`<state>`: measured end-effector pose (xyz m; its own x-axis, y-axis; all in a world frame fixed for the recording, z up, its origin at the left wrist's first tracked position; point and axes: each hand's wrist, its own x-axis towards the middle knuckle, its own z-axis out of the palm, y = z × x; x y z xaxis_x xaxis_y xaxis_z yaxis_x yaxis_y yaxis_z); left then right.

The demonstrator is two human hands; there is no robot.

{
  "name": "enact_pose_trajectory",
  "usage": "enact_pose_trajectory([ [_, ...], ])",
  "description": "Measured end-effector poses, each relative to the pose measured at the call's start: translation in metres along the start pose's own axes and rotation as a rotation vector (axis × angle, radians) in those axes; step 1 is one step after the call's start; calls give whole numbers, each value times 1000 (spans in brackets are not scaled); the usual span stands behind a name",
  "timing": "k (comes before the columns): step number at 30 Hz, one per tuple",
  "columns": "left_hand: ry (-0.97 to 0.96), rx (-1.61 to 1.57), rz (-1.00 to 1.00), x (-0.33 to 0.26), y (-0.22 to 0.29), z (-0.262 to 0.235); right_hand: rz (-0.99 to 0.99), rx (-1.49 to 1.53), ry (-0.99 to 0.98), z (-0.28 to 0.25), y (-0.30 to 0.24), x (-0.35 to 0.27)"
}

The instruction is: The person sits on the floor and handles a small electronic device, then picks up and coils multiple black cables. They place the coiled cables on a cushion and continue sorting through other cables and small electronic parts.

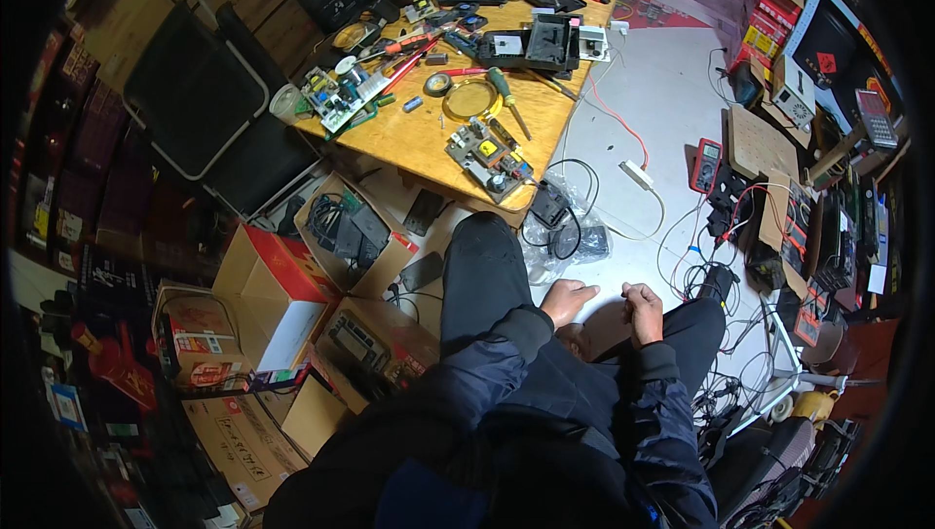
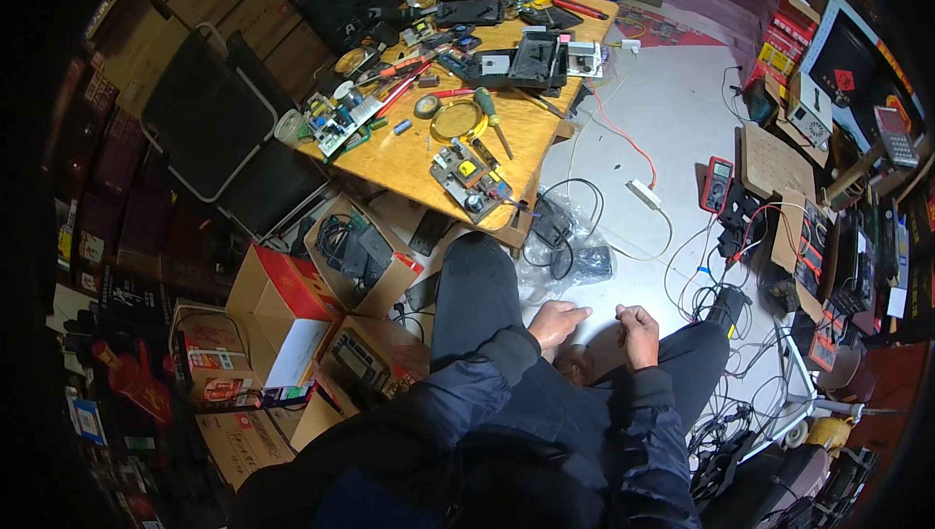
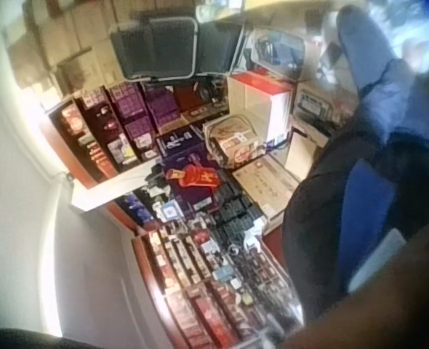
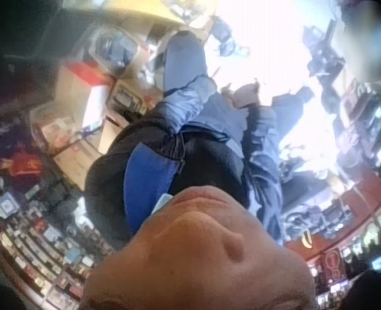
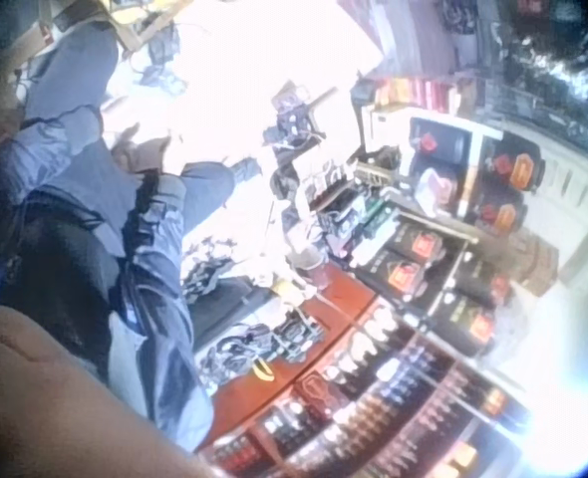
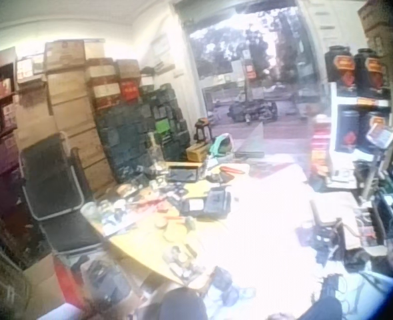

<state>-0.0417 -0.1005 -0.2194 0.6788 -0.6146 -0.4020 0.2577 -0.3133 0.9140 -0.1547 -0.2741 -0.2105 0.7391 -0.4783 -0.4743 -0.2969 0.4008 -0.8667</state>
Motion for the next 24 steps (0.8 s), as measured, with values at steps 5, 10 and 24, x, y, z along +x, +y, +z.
enact_pose_trajectory([
  [5,4,-3,3,-1,3,-1,-15,-51,4,-1,5,4],
  [10,1,-4,30,0,2,-2,-20,-50,-3,0,4,3],
  [24,-6,-26,34,-1,4,-2,17,-18,4,1,2,1],
])
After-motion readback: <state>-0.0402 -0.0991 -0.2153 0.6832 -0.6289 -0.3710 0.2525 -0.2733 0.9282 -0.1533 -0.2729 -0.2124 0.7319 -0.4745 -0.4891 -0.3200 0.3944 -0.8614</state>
